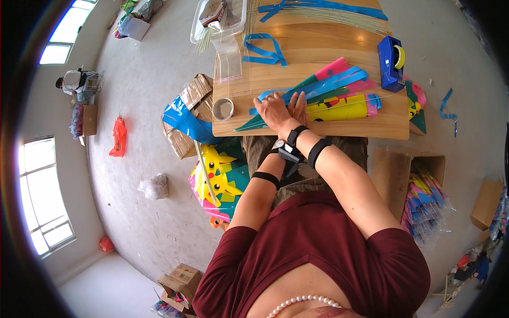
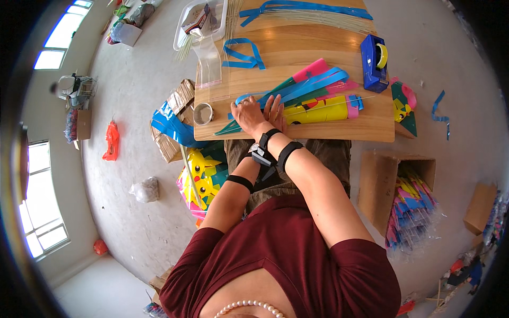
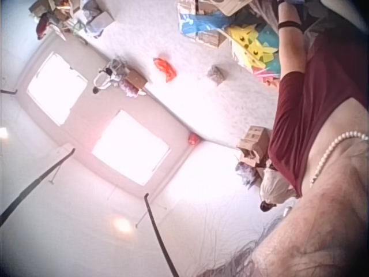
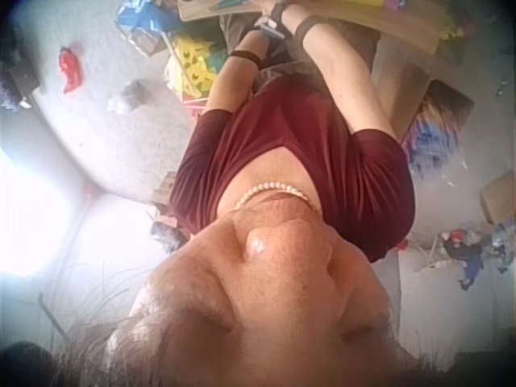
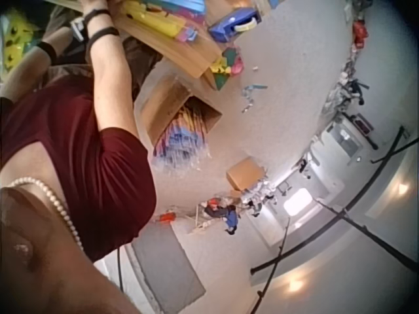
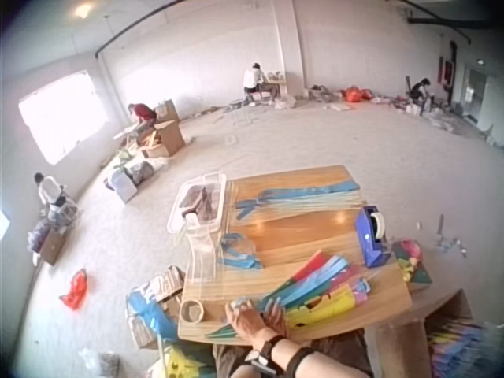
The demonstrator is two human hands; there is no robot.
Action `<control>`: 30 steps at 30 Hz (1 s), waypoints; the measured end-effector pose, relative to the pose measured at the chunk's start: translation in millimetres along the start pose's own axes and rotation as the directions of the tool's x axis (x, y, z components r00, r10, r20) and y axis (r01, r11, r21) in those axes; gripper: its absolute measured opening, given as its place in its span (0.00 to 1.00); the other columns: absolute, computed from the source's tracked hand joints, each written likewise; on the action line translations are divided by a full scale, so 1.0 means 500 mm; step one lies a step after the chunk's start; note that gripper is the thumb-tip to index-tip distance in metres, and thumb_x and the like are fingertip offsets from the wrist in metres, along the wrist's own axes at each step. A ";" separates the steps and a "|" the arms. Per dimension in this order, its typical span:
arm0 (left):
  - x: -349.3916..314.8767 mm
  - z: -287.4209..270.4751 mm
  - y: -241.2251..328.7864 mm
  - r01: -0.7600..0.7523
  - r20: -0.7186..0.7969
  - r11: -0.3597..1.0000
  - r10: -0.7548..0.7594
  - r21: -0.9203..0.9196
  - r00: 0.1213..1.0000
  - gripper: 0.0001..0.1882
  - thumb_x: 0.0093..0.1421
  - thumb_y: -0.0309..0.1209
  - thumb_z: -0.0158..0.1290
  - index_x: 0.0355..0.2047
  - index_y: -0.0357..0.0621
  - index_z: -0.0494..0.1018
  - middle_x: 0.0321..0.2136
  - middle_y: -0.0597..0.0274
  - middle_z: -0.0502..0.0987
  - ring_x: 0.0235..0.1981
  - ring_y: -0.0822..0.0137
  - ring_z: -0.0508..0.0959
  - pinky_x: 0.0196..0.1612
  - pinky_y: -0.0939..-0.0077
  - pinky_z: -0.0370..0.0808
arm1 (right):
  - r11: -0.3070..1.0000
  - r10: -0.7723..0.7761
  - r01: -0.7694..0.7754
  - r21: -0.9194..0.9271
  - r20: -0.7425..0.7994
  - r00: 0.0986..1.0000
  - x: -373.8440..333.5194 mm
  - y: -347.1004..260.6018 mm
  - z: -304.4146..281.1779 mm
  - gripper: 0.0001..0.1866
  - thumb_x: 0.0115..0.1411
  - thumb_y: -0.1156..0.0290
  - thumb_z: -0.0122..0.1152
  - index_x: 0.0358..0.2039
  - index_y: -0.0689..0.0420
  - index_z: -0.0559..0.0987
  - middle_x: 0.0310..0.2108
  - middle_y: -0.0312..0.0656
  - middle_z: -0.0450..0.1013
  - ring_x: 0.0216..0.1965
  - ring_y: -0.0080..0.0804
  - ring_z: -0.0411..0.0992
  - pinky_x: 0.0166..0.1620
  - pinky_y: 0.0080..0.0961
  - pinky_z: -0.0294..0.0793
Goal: Assemble and tape together paper components to form a kite.
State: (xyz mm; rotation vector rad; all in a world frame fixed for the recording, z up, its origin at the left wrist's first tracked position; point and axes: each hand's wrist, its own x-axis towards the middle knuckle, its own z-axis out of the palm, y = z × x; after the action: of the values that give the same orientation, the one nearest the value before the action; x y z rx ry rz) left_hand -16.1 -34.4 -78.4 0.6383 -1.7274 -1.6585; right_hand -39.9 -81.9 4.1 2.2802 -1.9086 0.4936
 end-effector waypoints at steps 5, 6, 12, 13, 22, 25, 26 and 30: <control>0.007 -0.003 0.050 -0.007 0.013 1.000 0.006 0.009 1.000 0.32 0.71 0.41 0.35 0.75 0.55 0.49 0.77 0.74 0.46 0.75 0.76 0.50 0.65 0.72 0.53 | 1.000 -0.017 0.018 0.024 -0.052 0.998 0.000 -0.008 -0.005 0.04 0.59 0.69 0.57 0.33 0.52 0.78 0.25 0.40 0.80 0.35 0.36 0.81 0.46 0.37 0.71; 0.009 -0.003 0.062 -0.120 -0.003 0.775 0.156 0.620 0.988 0.28 0.65 0.37 0.41 0.66 0.47 0.61 0.75 0.66 0.51 0.75 0.66 0.50 0.70 0.57 0.46 | 0.999 -0.018 0.019 0.046 -0.035 0.999 -0.003 -0.009 -0.005 0.06 0.59 0.70 0.57 0.37 0.53 0.78 0.25 0.41 0.80 0.35 0.37 0.80 0.46 0.37 0.72; 0.017 0.004 0.083 -0.129 0.030 0.313 0.303 0.941 0.953 0.24 0.59 0.33 0.47 0.55 0.39 0.75 0.73 0.58 0.57 0.76 0.58 0.51 0.74 0.43 0.39 | 0.998 -0.018 0.017 0.066 0.015 1.000 -0.016 -0.015 -0.007 0.07 0.59 0.71 0.58 0.38 0.52 0.78 0.26 0.42 0.79 0.35 0.39 0.80 0.45 0.37 0.74; 0.018 0.004 0.076 -0.137 0.025 0.329 0.323 0.934 0.946 0.24 0.59 0.33 0.46 0.54 0.39 0.76 0.73 0.58 0.57 0.76 0.59 0.51 0.74 0.44 0.38 | 0.997 -0.016 0.014 0.072 0.020 1.000 -0.016 -0.015 -0.007 0.06 0.58 0.71 0.58 0.37 0.52 0.78 0.26 0.43 0.79 0.35 0.39 0.80 0.45 0.37 0.74; 0.009 0.002 -0.006 0.024 -0.032 0.998 -0.022 0.057 0.999 0.31 0.67 0.36 0.36 0.71 0.47 0.57 0.76 0.68 0.50 0.77 0.74 0.44 0.76 0.63 0.37 | 0.996 -0.014 0.020 0.092 -0.072 0.997 -0.001 -0.005 -0.015 0.02 0.58 0.70 0.57 0.32 0.52 0.76 0.23 0.41 0.79 0.34 0.39 0.80 0.43 0.37 0.73; 0.025 -0.010 -0.004 0.197 0.178 -0.032 0.307 -0.980 0.935 0.32 0.75 0.45 0.30 0.76 0.54 0.41 0.77 0.68 0.43 0.75 0.77 0.47 0.65 0.87 0.51 | 0.989 -0.012 0.021 0.146 -0.065 0.998 0.008 0.008 -0.015 0.08 0.58 0.73 0.56 0.40 0.52 0.77 0.26 0.42 0.79 0.36 0.40 0.79 0.46 0.36 0.74; 0.023 -0.009 0.000 0.198 0.179 -0.032 0.307 -0.980 0.935 0.32 0.75 0.45 0.30 0.76 0.54 0.41 0.77 0.68 0.43 0.75 0.77 0.47 0.65 0.87 0.51 | 0.989 -0.010 0.020 0.146 -0.065 0.998 0.010 0.012 -0.016 0.08 0.58 0.73 0.56 0.40 0.52 0.77 0.26 0.42 0.79 0.36 0.40 0.79 0.46 0.36 0.74; 0.015 -0.017 0.008 0.061 0.102 -0.226 -0.173 -0.972 0.980 0.32 0.75 0.46 0.29 0.75 0.51 0.45 0.77 0.66 0.44 0.76 0.72 0.45 0.73 0.77 0.46 | 0.965 0.015 0.031 0.262 -0.170 0.985 0.039 0.034 -0.033 0.05 0.59 0.72 0.56 0.36 0.53 0.77 0.24 0.45 0.78 0.32 0.43 0.79 0.43 0.38 0.76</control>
State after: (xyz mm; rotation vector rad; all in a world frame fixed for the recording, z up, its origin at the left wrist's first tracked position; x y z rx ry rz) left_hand -14.6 -45.2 -73.8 -0.0442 0.3019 -2.3953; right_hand -56.5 -98.5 24.3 2.3071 -1.8449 0.9630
